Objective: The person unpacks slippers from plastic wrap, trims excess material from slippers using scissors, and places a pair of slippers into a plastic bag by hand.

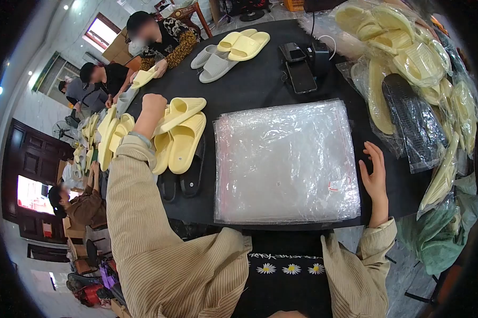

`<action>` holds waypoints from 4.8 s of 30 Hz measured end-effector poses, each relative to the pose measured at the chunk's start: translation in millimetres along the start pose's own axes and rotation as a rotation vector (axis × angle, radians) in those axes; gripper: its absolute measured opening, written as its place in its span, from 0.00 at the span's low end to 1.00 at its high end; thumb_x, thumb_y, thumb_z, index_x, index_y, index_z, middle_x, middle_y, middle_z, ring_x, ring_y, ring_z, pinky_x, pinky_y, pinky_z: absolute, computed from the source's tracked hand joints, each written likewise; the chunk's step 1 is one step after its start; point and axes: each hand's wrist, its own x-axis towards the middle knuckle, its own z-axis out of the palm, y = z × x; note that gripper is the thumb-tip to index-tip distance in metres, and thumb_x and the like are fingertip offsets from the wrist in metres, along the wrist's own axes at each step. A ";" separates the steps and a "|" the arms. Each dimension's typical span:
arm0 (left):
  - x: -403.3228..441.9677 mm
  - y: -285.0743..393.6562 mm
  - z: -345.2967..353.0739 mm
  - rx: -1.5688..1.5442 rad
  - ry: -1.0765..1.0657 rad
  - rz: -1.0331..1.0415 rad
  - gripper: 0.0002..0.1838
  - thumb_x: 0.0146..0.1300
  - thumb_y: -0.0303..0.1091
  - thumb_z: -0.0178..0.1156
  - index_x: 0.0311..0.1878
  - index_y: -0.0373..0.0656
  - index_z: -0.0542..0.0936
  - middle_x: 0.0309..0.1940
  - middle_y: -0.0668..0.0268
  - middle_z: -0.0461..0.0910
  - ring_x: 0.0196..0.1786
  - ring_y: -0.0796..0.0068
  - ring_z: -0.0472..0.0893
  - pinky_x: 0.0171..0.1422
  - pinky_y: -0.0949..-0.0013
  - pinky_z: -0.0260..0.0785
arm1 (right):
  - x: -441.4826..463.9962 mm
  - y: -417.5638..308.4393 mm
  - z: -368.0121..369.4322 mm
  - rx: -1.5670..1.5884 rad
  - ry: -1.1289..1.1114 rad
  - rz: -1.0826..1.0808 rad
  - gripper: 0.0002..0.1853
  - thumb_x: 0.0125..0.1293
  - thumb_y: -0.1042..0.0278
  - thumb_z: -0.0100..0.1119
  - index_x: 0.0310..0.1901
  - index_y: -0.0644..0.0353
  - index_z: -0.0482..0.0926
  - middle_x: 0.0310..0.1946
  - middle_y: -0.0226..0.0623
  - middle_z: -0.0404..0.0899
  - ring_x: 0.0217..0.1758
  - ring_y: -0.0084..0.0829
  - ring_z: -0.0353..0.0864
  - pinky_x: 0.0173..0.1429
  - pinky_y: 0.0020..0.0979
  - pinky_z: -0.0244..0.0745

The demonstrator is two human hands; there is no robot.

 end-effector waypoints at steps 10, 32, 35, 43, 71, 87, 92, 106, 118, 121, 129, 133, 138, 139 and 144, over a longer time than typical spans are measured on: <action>-12.9 -15.1 21.9 -0.102 0.139 -0.033 0.07 0.55 0.31 0.62 0.36 0.51 0.87 0.34 0.66 0.85 0.40 0.64 0.86 0.41 0.60 0.77 | 0.4 -4.9 -1.0 0.026 0.006 -0.022 0.28 0.59 0.86 0.58 0.62 0.60 0.71 0.62 0.44 0.68 0.56 0.37 0.76 0.60 0.33 0.71; -172.3 42.2 27.5 -0.467 0.194 -0.276 0.15 0.45 0.32 0.62 0.40 0.46 0.85 0.34 0.58 0.80 0.37 0.56 0.83 0.41 0.57 0.75 | -0.1 -4.9 0.6 -0.023 -0.024 -0.058 0.30 0.58 0.85 0.59 0.64 0.61 0.69 0.62 0.44 0.68 0.56 0.39 0.75 0.62 0.35 0.69; -159.2 49.1 32.3 -0.442 0.162 -0.261 0.13 0.46 0.31 0.61 0.38 0.46 0.84 0.34 0.58 0.80 0.36 0.56 0.83 0.40 0.56 0.75 | -0.9 -3.7 0.1 -0.021 -0.006 -0.043 0.30 0.58 0.85 0.59 0.64 0.60 0.69 0.61 0.44 0.68 0.56 0.38 0.75 0.62 0.35 0.69; -144.8 51.9 41.8 -0.385 0.122 -0.267 0.10 0.46 0.31 0.62 0.35 0.45 0.83 0.33 0.59 0.80 0.36 0.57 0.83 0.40 0.56 0.76 | -0.6 -4.2 0.6 -0.021 -0.022 -0.045 0.30 0.58 0.85 0.59 0.64 0.60 0.68 0.61 0.44 0.69 0.55 0.38 0.75 0.61 0.35 0.70; -299.4 78.5 42.3 -0.697 0.243 -0.615 0.21 0.49 0.33 0.66 0.50 0.48 0.81 0.34 0.60 0.79 0.37 0.56 0.82 0.39 0.57 0.74 | -2.6 0.5 4.6 0.036 -0.041 -0.027 0.32 0.58 0.83 0.60 0.66 0.62 0.64 0.64 0.44 0.68 0.57 0.37 0.75 0.65 0.36 0.66; -303.6 117.3 98.6 -2.095 -0.449 -0.620 0.22 0.67 0.48 0.58 0.57 0.43 0.77 0.28 0.64 0.79 0.29 0.68 0.80 0.29 0.62 0.72 | -4.8 6.0 6.0 0.061 -0.061 -0.007 0.31 0.61 0.82 0.58 0.67 0.62 0.63 0.65 0.44 0.67 0.58 0.36 0.74 0.64 0.35 0.65; -301.5 138.5 121.4 -3.012 -0.348 -0.499 0.27 0.69 0.52 0.53 0.64 0.45 0.71 0.33 0.61 0.79 0.31 0.66 0.79 0.34 0.63 0.71 | -6.0 20.6 11.8 0.089 -0.078 -0.034 0.32 0.60 0.85 0.54 0.68 0.62 0.62 0.65 0.44 0.67 0.58 0.37 0.73 0.63 0.35 0.65; -218.4 173.5 73.4 -3.620 0.318 -0.374 0.16 0.67 0.41 0.57 0.56 0.49 0.76 0.34 0.62 0.80 0.35 0.66 0.79 0.38 0.63 0.73 | -7.8 35.2 15.1 0.088 -0.132 -0.058 0.30 0.63 0.83 0.52 0.68 0.62 0.62 0.66 0.43 0.65 0.57 0.36 0.73 0.60 0.33 0.65; -237.8 191.7 83.4 -3.618 0.257 -0.482 0.19 0.65 0.46 0.58 0.54 0.47 0.78 0.31 0.59 0.80 0.28 0.65 0.76 0.31 0.65 0.67 | -8.0 33.7 17.7 0.080 -0.140 -0.022 0.28 0.65 0.81 0.51 0.68 0.64 0.62 0.66 0.42 0.65 0.57 0.36 0.72 0.61 0.34 0.65; -248.4 187.8 92.0 -3.544 0.175 -0.586 0.20 0.64 0.48 0.58 0.54 0.47 0.79 0.29 0.59 0.80 0.25 0.66 0.75 0.29 0.65 0.65 | -7.5 35.3 17.6 0.069 -0.146 -0.020 0.29 0.65 0.81 0.51 0.68 0.64 0.61 0.66 0.43 0.65 0.57 0.37 0.72 0.61 0.35 0.65; -254.8 160.5 99.5 -3.091 -0.076 -0.620 0.21 0.65 0.48 0.58 0.51 0.41 0.79 0.24 0.61 0.74 0.19 0.71 0.71 0.21 0.70 0.61 | -8.1 34.6 17.7 0.114 -0.108 -0.016 0.31 0.64 0.81 0.54 0.69 0.63 0.60 0.65 0.45 0.66 0.56 0.37 0.73 0.62 0.35 0.65; -249.7 152.3 108.2 -2.992 -0.179 -0.643 0.17 0.61 0.47 0.63 0.45 0.45 0.79 0.22 0.63 0.74 0.19 0.70 0.71 0.20 0.67 0.59 | -7.4 32.2 15.7 0.115 -0.114 -0.022 0.32 0.63 0.80 0.55 0.70 0.63 0.60 0.65 0.45 0.66 0.57 0.37 0.73 0.61 0.35 0.65; -244.6 146.7 104.9 -2.826 -0.174 -0.651 0.17 0.61 0.44 0.64 0.46 0.42 0.77 0.20 0.61 0.74 0.15 0.70 0.71 0.17 0.69 0.60 | -7.7 26.5 14.4 0.087 -0.104 -0.013 0.33 0.63 0.81 0.56 0.70 0.61 0.59 0.65 0.46 0.66 0.57 0.38 0.74 0.61 0.35 0.65; -243.9 145.6 103.5 -2.797 -0.176 -0.664 0.17 0.61 0.44 0.64 0.46 0.42 0.77 0.20 0.61 0.74 0.15 0.71 0.71 0.17 0.70 0.60 | -7.6 25.7 14.0 0.078 -0.109 -0.015 0.33 0.62 0.81 0.56 0.70 0.61 0.59 0.65 0.46 0.66 0.57 0.38 0.74 0.61 0.35 0.65; -238.0 140.5 107.3 -2.773 -0.176 -0.652 0.18 0.60 0.44 0.65 0.46 0.42 0.76 0.20 0.61 0.75 0.15 0.72 0.72 0.16 0.70 0.61 | -6.9 25.5 13.6 0.071 -0.112 0.003 0.33 0.62 0.81 0.56 0.70 0.61 0.60 0.65 0.45 0.66 0.57 0.37 0.74 0.61 0.35 0.65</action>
